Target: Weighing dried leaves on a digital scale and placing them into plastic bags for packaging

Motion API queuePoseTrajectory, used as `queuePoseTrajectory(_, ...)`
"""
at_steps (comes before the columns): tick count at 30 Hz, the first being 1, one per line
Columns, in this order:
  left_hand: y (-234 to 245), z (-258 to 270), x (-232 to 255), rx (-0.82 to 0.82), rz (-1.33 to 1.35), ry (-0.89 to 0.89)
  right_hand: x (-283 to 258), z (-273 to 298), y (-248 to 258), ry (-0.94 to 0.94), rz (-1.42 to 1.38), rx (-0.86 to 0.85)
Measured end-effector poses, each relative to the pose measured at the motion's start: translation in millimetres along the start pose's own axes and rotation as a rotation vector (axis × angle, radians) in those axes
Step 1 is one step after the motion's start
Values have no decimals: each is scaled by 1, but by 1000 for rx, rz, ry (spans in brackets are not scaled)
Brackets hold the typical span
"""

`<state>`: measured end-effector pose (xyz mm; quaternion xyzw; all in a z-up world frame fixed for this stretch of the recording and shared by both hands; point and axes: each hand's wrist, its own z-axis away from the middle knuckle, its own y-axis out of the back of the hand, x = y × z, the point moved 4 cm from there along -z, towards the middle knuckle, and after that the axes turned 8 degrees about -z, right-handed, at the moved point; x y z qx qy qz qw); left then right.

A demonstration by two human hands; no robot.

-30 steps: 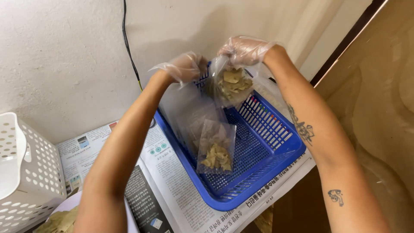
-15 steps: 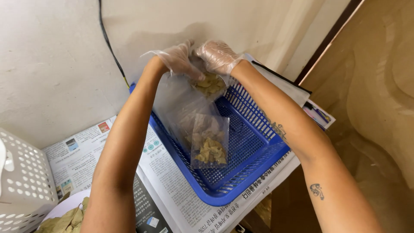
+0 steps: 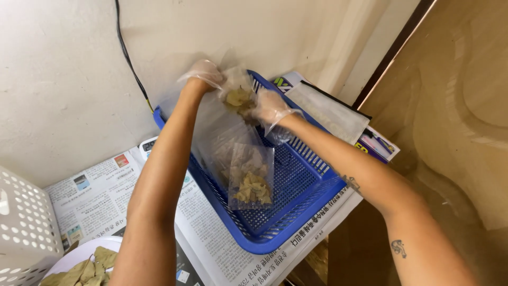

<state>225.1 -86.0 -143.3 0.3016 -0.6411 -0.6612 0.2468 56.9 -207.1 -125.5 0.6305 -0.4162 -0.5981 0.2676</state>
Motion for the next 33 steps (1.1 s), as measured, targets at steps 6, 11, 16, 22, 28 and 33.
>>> queuePoseTrajectory(6, -10, -46, 0, -48, -359, -244, -1, 11, -9, -409, 33, -272)
queuePoseTrajectory(11, 59, 9, 32, 127, -164, 195, -101, 61, 13, -789, -492, -57)
queuePoseTrajectory(16, 54, 24, 28, 40, 137, 41, 9, 19, -53, -780, -981, -14)
queuePoseTrajectory(22, 39, 32, 24, -83, 164, -36, 20, 13, -67, -829, -723, 59)
queuePoseTrajectory(28, 58, 27, 27, 41, -35, -67, 30, 16, -50, -695, -896, -7)
queuePoseTrajectory(33, 53, 31, 56, 26, -81, 15, 44, 15, -55, -706, -886, -135)
